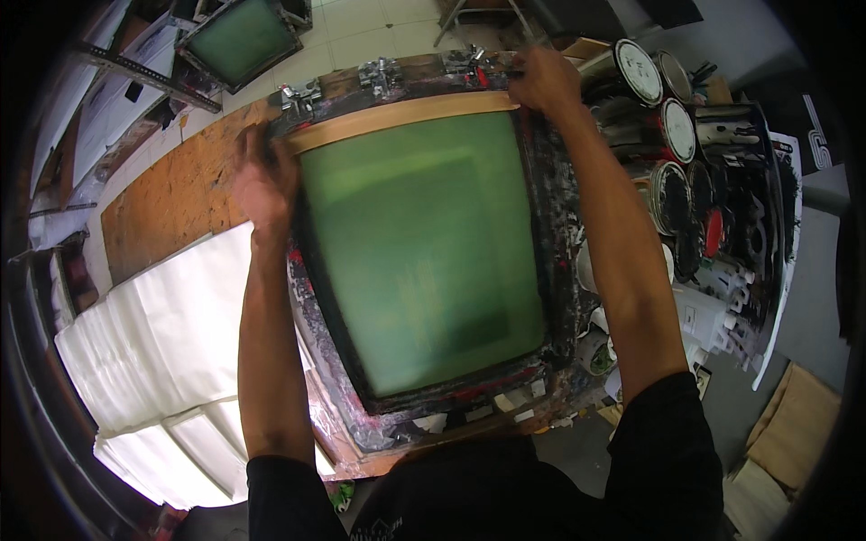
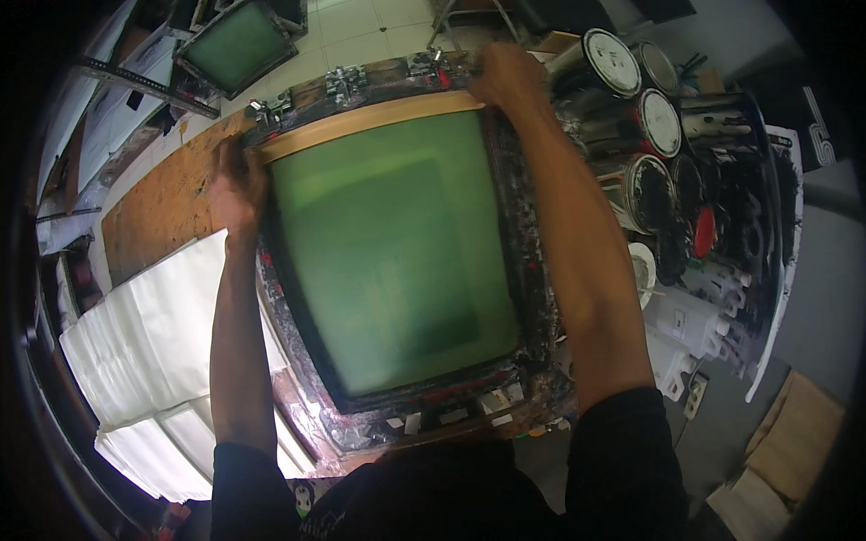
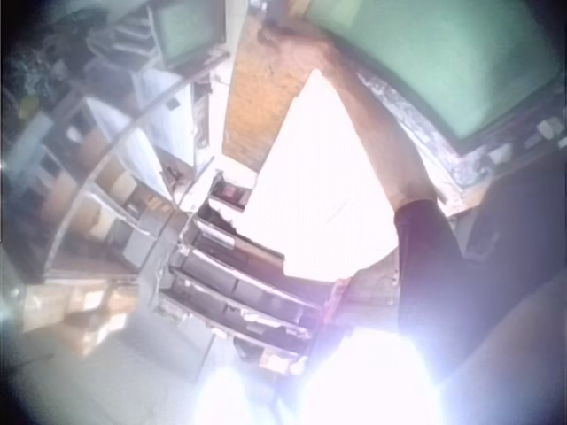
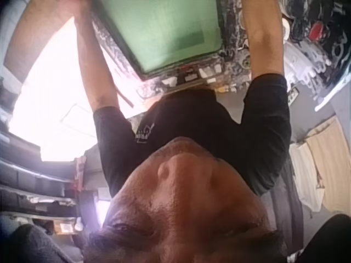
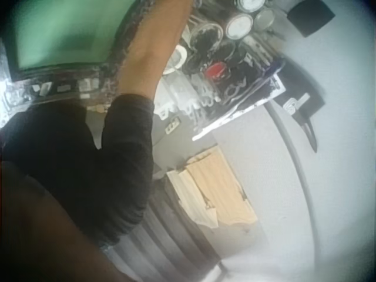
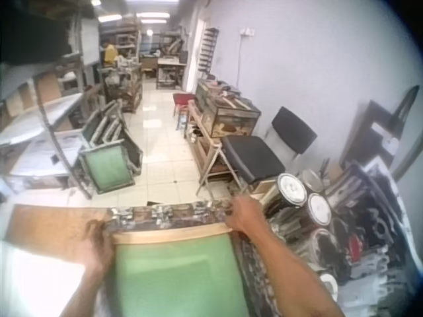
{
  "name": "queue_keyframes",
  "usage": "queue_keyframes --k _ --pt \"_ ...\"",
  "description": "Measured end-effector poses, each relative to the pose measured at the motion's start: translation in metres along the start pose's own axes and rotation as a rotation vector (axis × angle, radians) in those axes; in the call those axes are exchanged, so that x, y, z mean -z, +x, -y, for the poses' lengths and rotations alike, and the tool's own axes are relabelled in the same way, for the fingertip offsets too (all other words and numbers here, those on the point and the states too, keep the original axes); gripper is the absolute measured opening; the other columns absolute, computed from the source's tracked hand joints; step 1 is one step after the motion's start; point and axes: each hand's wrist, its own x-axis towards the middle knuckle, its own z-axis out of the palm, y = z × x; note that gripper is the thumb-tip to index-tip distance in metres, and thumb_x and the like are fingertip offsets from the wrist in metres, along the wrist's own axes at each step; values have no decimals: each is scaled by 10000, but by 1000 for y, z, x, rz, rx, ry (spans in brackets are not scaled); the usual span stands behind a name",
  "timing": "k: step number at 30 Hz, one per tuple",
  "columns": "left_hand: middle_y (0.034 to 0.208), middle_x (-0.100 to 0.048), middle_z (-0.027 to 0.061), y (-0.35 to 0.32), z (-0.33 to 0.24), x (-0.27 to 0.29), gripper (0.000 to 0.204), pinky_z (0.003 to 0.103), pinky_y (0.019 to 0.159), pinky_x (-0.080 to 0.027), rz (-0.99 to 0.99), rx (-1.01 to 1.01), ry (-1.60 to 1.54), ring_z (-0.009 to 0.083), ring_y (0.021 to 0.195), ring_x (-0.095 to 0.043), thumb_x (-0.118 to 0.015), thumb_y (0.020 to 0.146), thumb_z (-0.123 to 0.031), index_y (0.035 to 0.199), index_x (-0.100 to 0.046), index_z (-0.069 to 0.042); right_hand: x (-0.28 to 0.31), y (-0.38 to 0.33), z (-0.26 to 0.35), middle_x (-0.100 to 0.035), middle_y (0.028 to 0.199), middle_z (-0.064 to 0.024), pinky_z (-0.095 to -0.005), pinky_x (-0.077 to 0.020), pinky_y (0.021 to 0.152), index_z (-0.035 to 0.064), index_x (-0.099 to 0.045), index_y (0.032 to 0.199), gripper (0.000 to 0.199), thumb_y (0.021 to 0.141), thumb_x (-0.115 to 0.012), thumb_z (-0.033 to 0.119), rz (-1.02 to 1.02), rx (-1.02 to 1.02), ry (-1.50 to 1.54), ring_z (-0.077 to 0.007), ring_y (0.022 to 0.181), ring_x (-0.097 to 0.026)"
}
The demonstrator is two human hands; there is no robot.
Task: The person pours liquid from a pink pitcher into a plastic bag, then uses a squeegee to smooth a green screen on a wooden frame. They apply tape to the frame edges and adjust the screen mesh.
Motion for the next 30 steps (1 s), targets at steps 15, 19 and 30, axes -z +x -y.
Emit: queue_keyframes --k 15,19,30 --pt "1264 -673 141 1 -1 -5 343 459 955 -514 -47 -141 108 390 1126 -618 -686 897 -179 1230 -703 -99 -67 -27 218 -213 1660 -232 -781 -120 1144 217 -222 1634 1142 742 -783 656 -586 550 71 -421 1538 -204" --pt "1277 -663 137 -3 6 -2 341 467 951 -523 -62 -126 121 391 1136 -615 -645 902 -156 1236 -704 -124 -52 -29 177 -160 1671 -272 -768 -34 1173 115 -296 1607 1194 682 -771 702 -496 471 26 -406 1575 -71" --pt "1234 -590 278 -1 0 -11 559 547 984 -465 -21 -19 137 467 1128 -554 -603 863 -120 1393 -480 6 -54 -39 29 -438 1523 -214 -599 -382 1112 115 -371 1552 1065 725 -811 622 -409 -188 161 -403 1423 -417"
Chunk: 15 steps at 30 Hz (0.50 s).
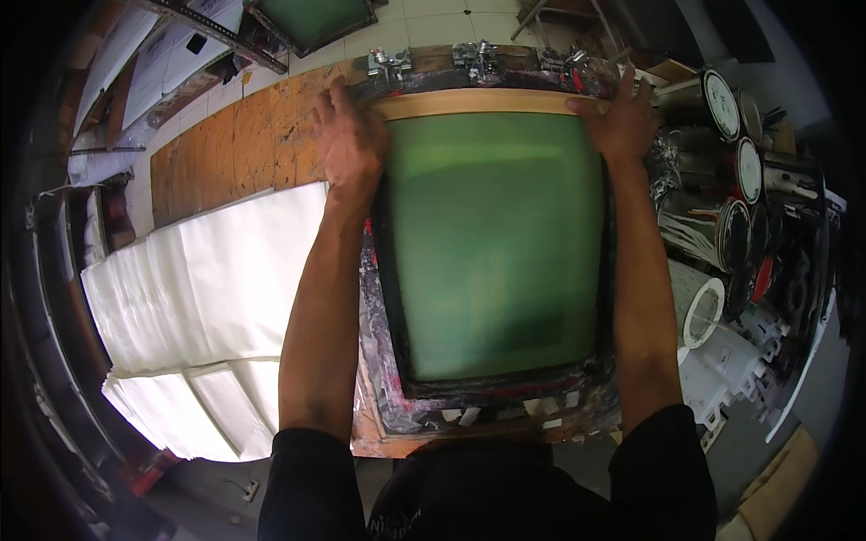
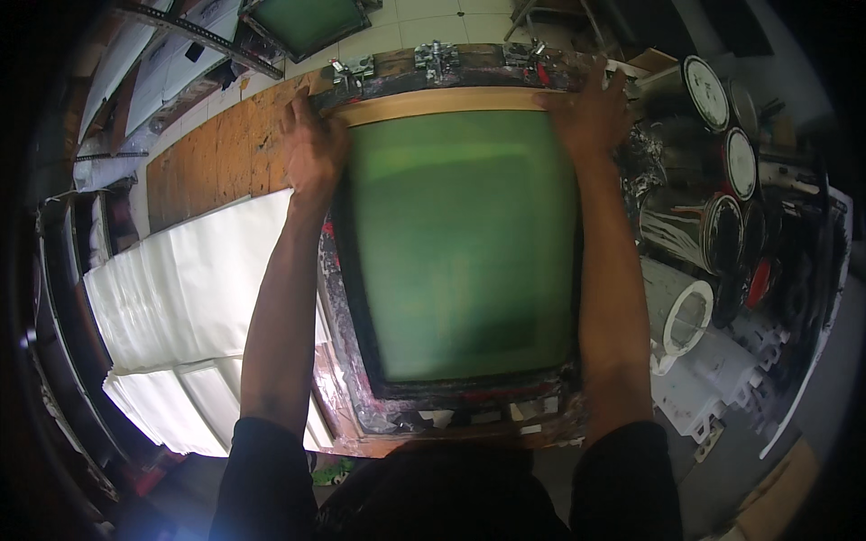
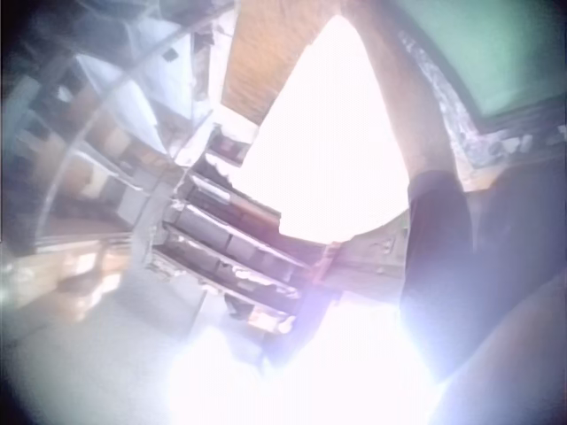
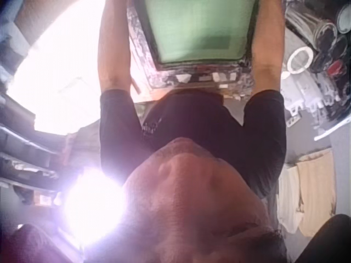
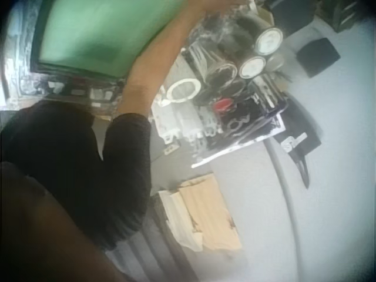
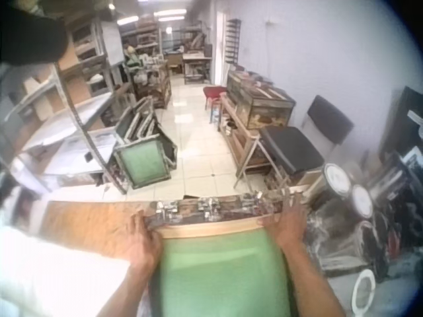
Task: The person pours liquid from a pink pitcher into a plastic bag, then uses a squeegee to smooth a green screen on a wooden frame. They apply tape to the frame edges and adjust the screen mesh.
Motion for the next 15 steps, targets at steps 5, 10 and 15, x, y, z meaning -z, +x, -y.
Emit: queue_keyframes --k 5,10,15 --pt "1220 -589 297 -2 10 -1 543 558 992 -446 31 -42 -125 480 1108 -555 -596 863 -90 1378 -475 31 -14 5 -36 -598 1274 -211 -518 -512 972 25 -578 1315 653 834 -759 428 143 -28 42 -396 1257 -532" --pt "1249 -571 312 -3 3 2 524 567 1016 -429 81 -57 48 486 1149 -542 -581 891 -103 1383 -467 39 -37 -9 -33 -614 1204 -187 -537 -504 959 12 -614 1244 479 876 -697 308 -92 -13 66 -395 1204 -553" --pt "1334 -527 342 -6 10 -3 535 580 1050 -401 64 -265 225 513 1184 -506 -553 919 -113 1406 -421 66 -36 -10 -41 -618 1204 -181 -536 -493 974 11 -600 1288 505 870 -686 280 -78 45 176 -387 1201 -555"
